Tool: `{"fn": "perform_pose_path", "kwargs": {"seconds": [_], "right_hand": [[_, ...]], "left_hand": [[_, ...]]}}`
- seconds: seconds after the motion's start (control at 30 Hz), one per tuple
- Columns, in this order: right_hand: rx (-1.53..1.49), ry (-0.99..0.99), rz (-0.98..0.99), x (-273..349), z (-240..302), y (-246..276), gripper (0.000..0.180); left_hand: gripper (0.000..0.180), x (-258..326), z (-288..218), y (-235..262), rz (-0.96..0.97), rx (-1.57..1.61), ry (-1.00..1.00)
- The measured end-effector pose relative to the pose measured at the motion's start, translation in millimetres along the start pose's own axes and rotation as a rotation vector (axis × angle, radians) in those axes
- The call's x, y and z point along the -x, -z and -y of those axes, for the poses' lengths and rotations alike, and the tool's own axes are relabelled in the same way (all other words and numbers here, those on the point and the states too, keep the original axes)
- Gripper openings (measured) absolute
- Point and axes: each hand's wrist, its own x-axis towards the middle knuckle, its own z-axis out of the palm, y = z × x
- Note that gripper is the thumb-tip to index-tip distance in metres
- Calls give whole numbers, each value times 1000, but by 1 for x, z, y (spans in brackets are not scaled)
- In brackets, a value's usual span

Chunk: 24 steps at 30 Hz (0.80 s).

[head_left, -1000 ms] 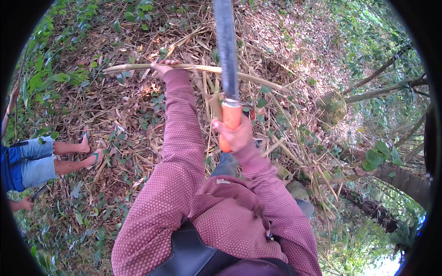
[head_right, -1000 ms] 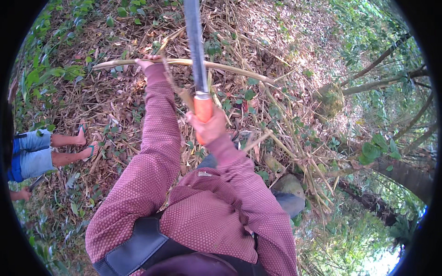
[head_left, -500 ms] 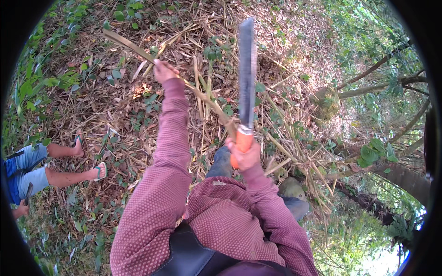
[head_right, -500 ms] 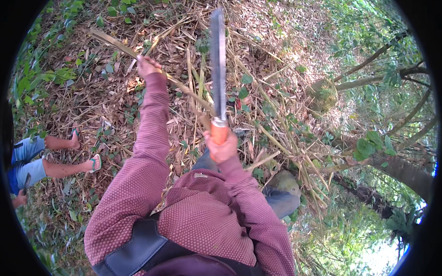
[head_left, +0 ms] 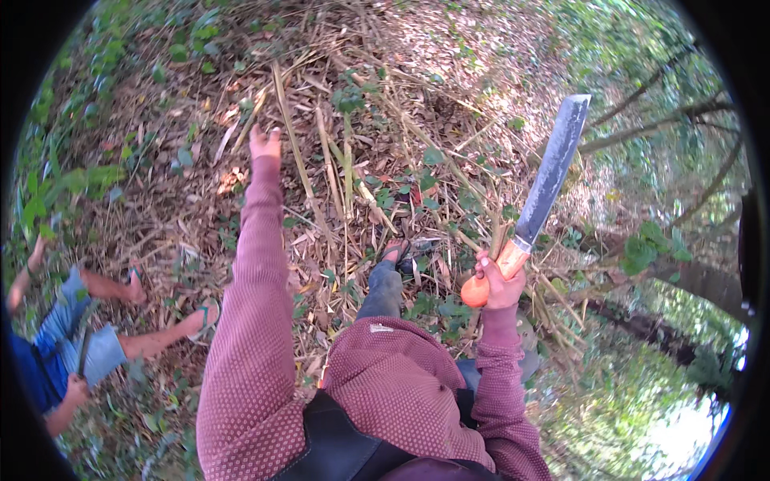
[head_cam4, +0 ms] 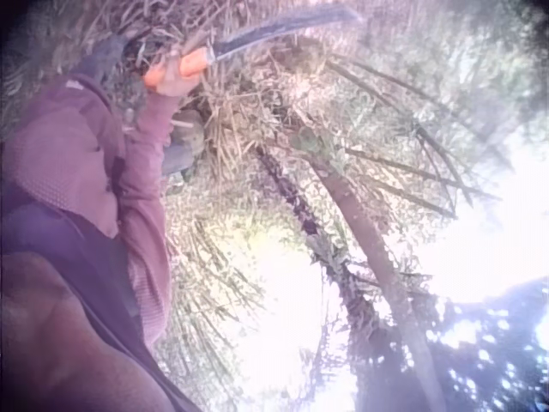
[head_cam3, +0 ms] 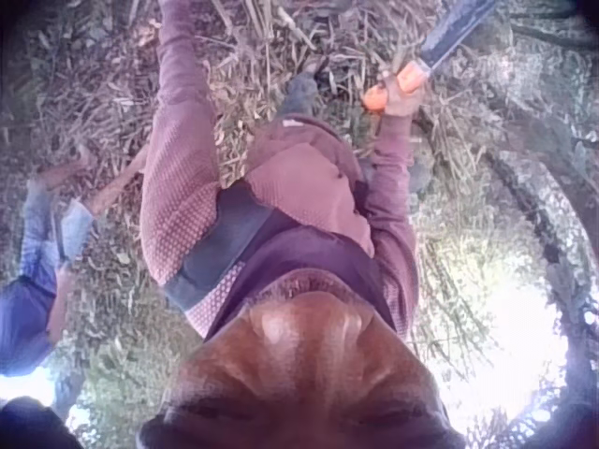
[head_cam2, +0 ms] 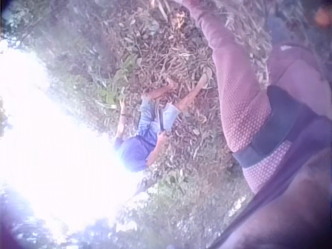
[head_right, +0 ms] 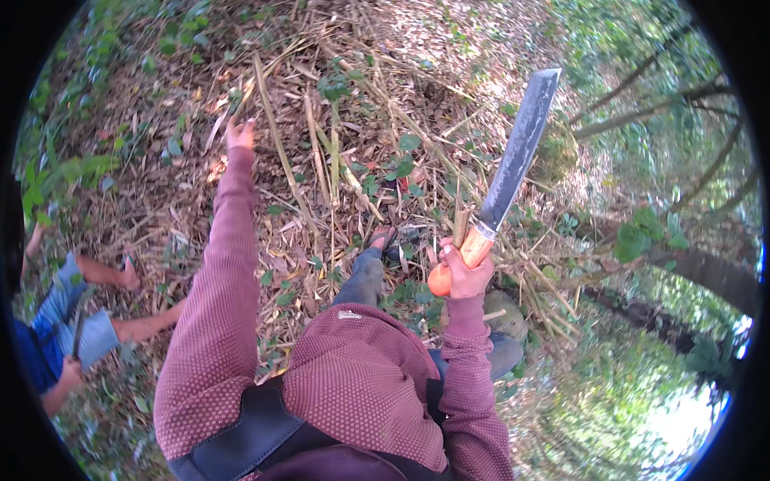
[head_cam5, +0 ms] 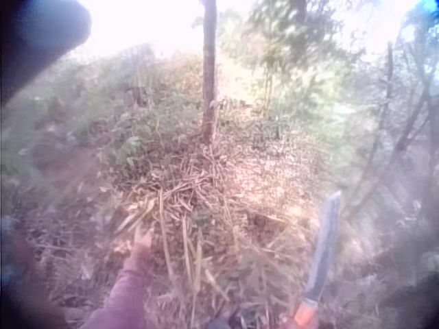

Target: The person uses a machete to cut long bamboo stalks into smaller pieces in a forest. They hold the bamboo with one hand and chop it with the other, occasionally adjusting the position of the stalks. Another person is visible in the background working nearby.

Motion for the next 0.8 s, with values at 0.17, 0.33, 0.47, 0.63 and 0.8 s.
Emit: {"fn": "perform_pose_path", "kwargs": {"seconds": [0.17,0.33,0.47,0.63,0.8], "right_hand": [[30,-21,-84,-2,-5,39,23],[8,-69,-168,0,-15,60,20],[-35,-82,-118,-2,-23,64,22],[7,-136,84,-19,-42,23,24],[456,-242,275,-44,-79,-58,37]], "left_hand": [[35,105,-173,70,1141,775,-563],[33,219,-323,105,2058,770,-1192],[32,283,-361,88,2211,683,-1431],[30,315,-371,67,2241,679,-1495],[28,326,-375,60,2247,682,-1527]]}}
